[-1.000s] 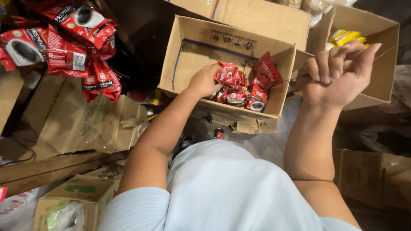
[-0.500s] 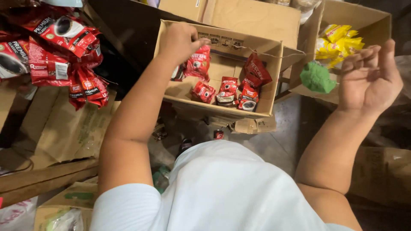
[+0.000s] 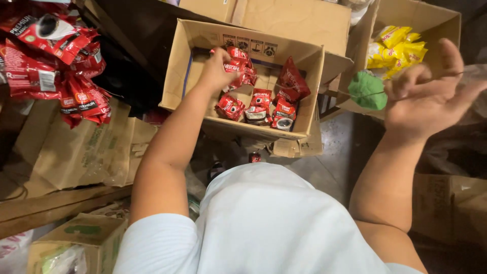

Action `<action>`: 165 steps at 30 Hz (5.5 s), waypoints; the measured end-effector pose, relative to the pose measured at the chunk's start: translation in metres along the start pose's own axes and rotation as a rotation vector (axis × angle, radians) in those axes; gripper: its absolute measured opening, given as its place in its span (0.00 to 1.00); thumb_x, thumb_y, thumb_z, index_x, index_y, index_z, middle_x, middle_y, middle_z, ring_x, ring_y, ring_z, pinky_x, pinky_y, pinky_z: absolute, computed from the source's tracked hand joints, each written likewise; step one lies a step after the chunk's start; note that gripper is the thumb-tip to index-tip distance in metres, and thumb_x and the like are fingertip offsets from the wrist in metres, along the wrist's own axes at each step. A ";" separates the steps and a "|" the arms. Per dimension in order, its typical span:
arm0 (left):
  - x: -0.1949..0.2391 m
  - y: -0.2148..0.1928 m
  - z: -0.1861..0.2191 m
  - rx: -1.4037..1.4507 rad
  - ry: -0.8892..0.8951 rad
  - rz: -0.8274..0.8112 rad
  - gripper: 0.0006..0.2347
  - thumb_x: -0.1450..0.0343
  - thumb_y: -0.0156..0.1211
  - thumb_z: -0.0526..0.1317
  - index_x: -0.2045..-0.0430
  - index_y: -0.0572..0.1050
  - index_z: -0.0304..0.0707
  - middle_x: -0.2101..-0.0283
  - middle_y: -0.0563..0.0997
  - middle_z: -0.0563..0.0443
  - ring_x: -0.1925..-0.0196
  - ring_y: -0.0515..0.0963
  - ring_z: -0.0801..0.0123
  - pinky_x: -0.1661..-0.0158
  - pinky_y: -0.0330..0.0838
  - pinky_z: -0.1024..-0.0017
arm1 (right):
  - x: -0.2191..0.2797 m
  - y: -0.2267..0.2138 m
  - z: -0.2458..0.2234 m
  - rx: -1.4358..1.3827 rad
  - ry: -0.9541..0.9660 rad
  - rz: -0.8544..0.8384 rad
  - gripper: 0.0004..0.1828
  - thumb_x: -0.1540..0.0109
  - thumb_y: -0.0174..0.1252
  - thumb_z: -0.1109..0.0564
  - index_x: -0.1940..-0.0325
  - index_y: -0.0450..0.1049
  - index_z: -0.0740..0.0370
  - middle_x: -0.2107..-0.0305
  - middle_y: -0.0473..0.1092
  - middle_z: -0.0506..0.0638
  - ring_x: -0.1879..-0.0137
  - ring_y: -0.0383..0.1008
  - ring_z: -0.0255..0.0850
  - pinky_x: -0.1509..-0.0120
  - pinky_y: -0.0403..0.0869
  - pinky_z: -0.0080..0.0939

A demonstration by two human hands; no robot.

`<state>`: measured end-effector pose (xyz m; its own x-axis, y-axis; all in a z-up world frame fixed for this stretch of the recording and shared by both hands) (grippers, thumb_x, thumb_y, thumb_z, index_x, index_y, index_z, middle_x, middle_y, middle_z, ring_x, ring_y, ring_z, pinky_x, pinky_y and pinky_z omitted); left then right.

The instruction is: Organizing and sorting Nescafe coffee sachets inside a cardboard box.

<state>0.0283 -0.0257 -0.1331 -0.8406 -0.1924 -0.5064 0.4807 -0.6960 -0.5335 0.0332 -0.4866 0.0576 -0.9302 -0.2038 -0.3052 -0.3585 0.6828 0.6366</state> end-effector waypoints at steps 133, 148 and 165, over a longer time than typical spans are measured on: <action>0.049 -0.077 0.190 0.991 -0.244 -0.002 0.06 0.27 0.66 0.28 0.61 0.73 0.29 0.63 0.81 0.50 0.60 0.84 0.75 0.58 0.81 0.77 | -0.011 0.121 0.117 0.661 0.240 -0.314 0.12 0.38 0.66 0.66 0.50 0.76 0.67 0.63 0.76 0.45 0.58 0.74 0.28 0.52 0.74 0.29; 0.042 -0.083 0.165 0.842 -0.295 0.044 0.03 0.28 0.65 0.29 0.69 0.76 0.31 0.71 0.83 0.49 0.70 0.86 0.72 0.69 0.82 0.77 | -0.004 0.134 0.131 1.092 -0.008 -0.254 0.04 0.35 0.65 0.68 0.60 0.75 0.69 0.70 0.75 0.47 0.63 0.71 0.29 0.58 0.72 0.29; 0.039 -0.046 0.171 1.027 0.058 -0.046 0.17 0.22 0.65 0.40 0.40 0.70 0.38 0.31 0.68 0.41 0.26 0.69 0.64 0.30 0.68 0.65 | -0.007 0.112 0.127 0.504 0.394 -0.171 0.05 0.32 0.58 0.63 0.56 0.70 0.67 0.72 0.72 0.49 0.71 0.68 0.30 0.71 0.62 0.27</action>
<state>-0.0694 -0.1196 -0.0133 -0.8264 -0.1361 -0.5463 -0.0200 -0.9626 0.2700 0.0092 -0.3193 0.0407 -0.8567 -0.5150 -0.0300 -0.5124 0.8429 0.1640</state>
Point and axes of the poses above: each hand's wrist, its own x-axis away from the middle knuckle, its own y-axis out of the palm, z = x × y, the point moved 1 cm from there along -x, towards the middle knuckle
